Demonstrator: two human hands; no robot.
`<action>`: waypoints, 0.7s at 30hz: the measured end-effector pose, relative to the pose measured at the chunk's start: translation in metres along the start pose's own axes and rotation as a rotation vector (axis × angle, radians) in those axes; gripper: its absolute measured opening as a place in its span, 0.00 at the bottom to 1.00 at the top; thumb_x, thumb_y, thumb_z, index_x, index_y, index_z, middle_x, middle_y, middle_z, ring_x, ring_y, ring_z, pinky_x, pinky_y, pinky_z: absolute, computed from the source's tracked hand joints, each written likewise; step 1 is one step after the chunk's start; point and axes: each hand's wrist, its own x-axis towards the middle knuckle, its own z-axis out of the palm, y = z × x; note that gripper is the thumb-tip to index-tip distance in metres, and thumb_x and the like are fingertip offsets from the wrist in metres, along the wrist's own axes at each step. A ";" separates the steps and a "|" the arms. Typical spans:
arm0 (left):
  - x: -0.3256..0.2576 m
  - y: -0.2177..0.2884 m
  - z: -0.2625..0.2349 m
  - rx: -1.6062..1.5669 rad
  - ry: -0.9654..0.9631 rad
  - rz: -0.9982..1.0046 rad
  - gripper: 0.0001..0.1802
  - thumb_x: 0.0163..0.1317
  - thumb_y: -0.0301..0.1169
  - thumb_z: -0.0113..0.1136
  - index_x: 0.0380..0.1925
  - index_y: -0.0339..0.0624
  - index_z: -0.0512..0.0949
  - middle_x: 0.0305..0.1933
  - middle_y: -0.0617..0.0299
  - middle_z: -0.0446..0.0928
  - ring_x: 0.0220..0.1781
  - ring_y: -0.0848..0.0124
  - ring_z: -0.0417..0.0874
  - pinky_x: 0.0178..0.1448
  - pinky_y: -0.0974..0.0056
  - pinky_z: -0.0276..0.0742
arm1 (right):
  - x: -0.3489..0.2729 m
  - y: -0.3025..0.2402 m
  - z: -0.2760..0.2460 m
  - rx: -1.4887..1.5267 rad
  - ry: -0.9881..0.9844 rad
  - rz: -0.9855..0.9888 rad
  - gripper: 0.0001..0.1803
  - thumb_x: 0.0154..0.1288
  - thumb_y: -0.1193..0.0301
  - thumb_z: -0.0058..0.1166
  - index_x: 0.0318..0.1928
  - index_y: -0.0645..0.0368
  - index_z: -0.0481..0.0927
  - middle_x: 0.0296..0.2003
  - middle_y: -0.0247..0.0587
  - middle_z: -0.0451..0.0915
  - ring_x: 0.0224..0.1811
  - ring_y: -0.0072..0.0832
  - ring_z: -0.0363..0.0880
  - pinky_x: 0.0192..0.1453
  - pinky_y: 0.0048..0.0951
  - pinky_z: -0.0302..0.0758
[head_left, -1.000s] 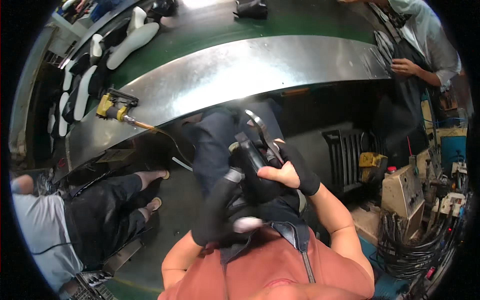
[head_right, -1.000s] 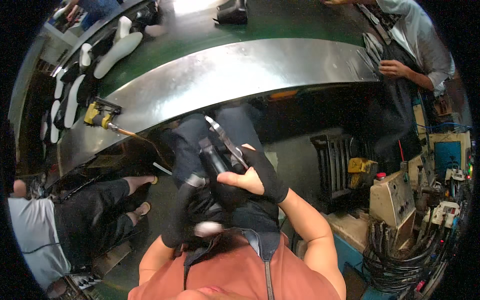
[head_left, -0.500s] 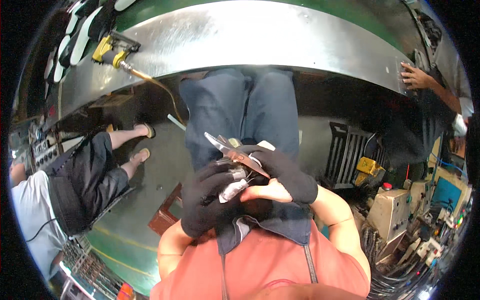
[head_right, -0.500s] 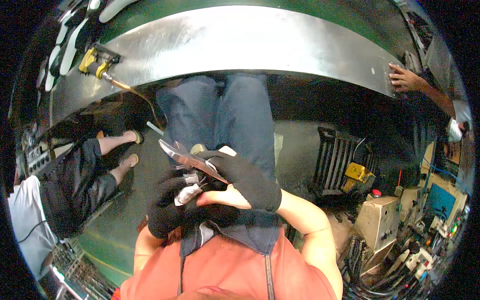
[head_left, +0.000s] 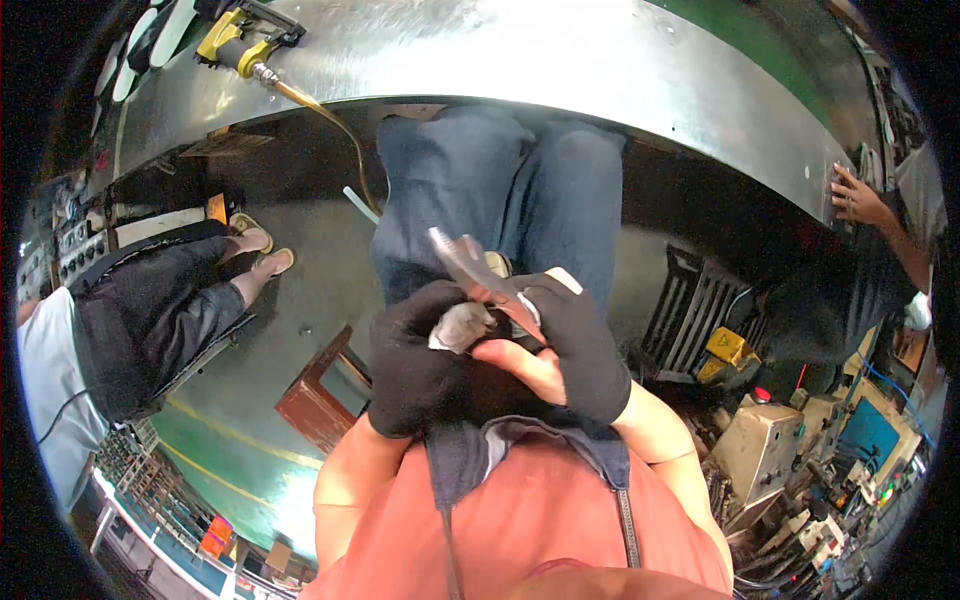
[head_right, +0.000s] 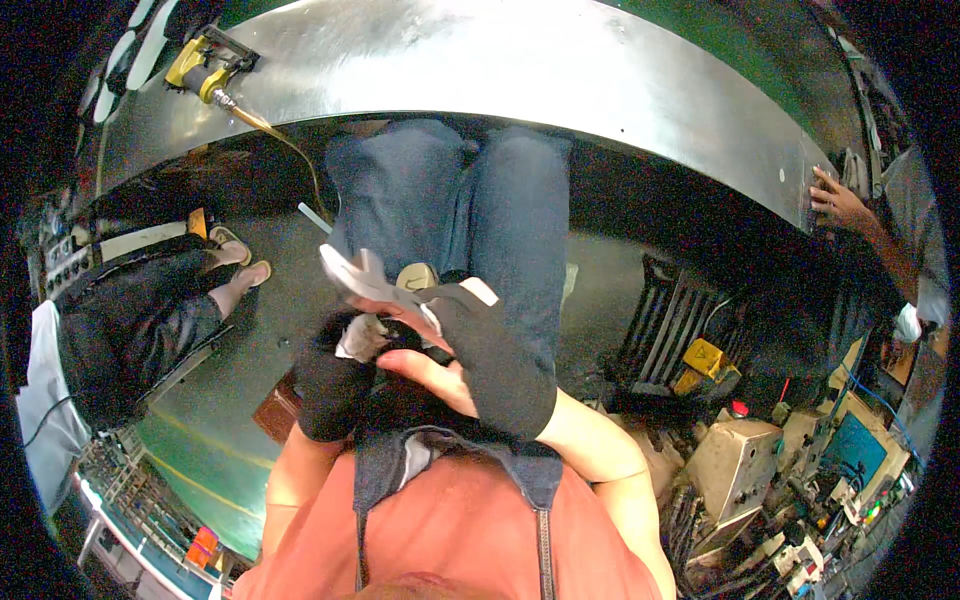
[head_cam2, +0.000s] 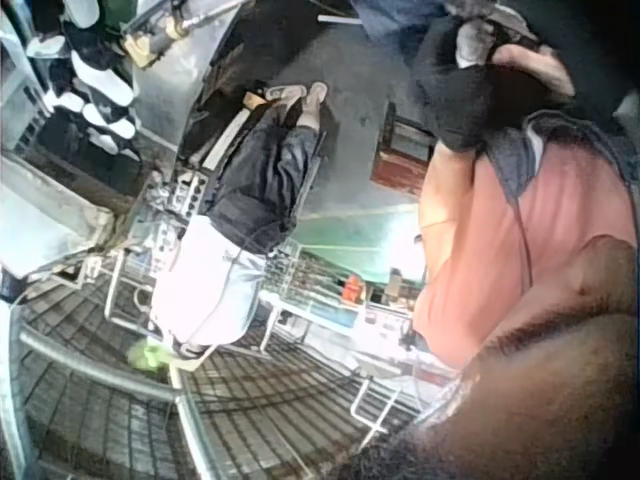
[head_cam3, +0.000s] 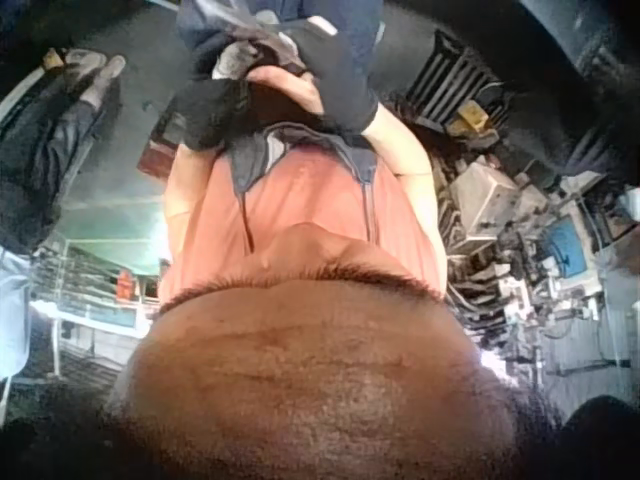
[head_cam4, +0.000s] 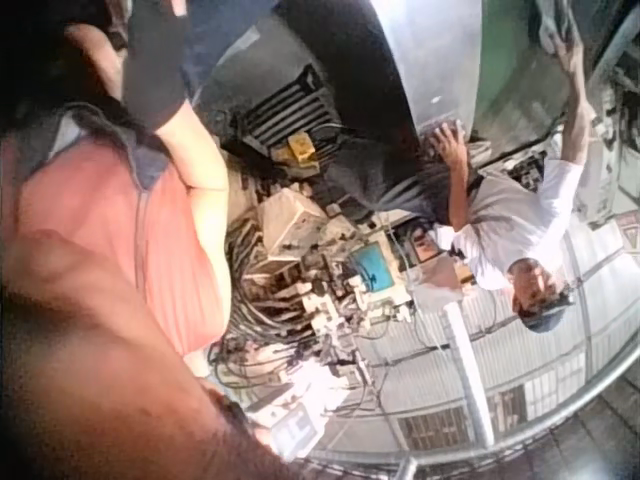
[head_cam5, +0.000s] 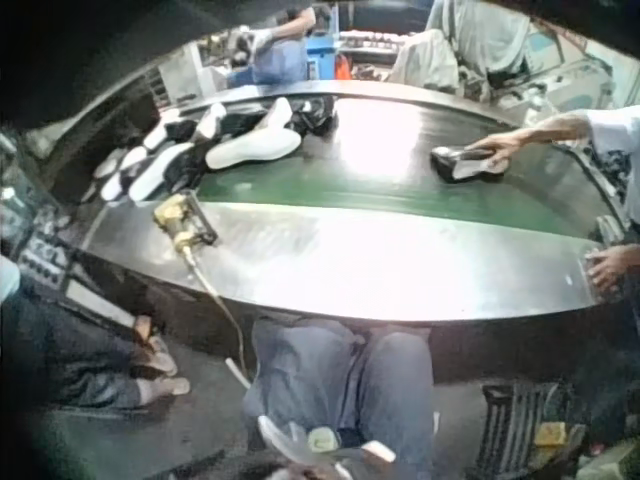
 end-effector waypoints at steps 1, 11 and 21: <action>0.001 0.002 0.001 0.002 -0.046 0.040 0.12 0.51 0.21 0.63 0.38 0.37 0.81 0.39 0.58 0.81 0.41 0.71 0.80 0.47 0.66 0.75 | 0.000 0.001 -0.003 -0.004 0.027 -0.024 0.27 0.54 0.57 0.63 0.52 0.59 0.78 0.41 0.48 0.77 0.42 0.42 0.72 0.46 0.36 0.68; 0.032 -0.093 0.019 0.187 0.109 0.539 0.20 0.52 0.23 0.61 0.47 0.39 0.75 0.49 0.51 0.74 0.54 0.56 0.74 0.59 0.57 0.68 | -0.140 0.069 0.049 0.012 0.375 0.062 0.34 0.37 0.58 0.74 0.46 0.60 0.75 0.43 0.43 0.73 0.43 0.35 0.73 0.49 0.37 0.69; 0.124 -0.128 -0.003 -0.180 -0.381 -0.009 0.23 0.67 0.33 0.46 0.60 0.36 0.65 0.61 0.47 0.69 0.64 0.63 0.69 0.67 0.60 0.63 | -0.019 0.051 -0.005 -0.022 0.530 0.123 0.36 0.48 0.57 0.69 0.54 0.64 0.71 0.47 0.44 0.72 0.52 0.36 0.68 0.58 0.36 0.65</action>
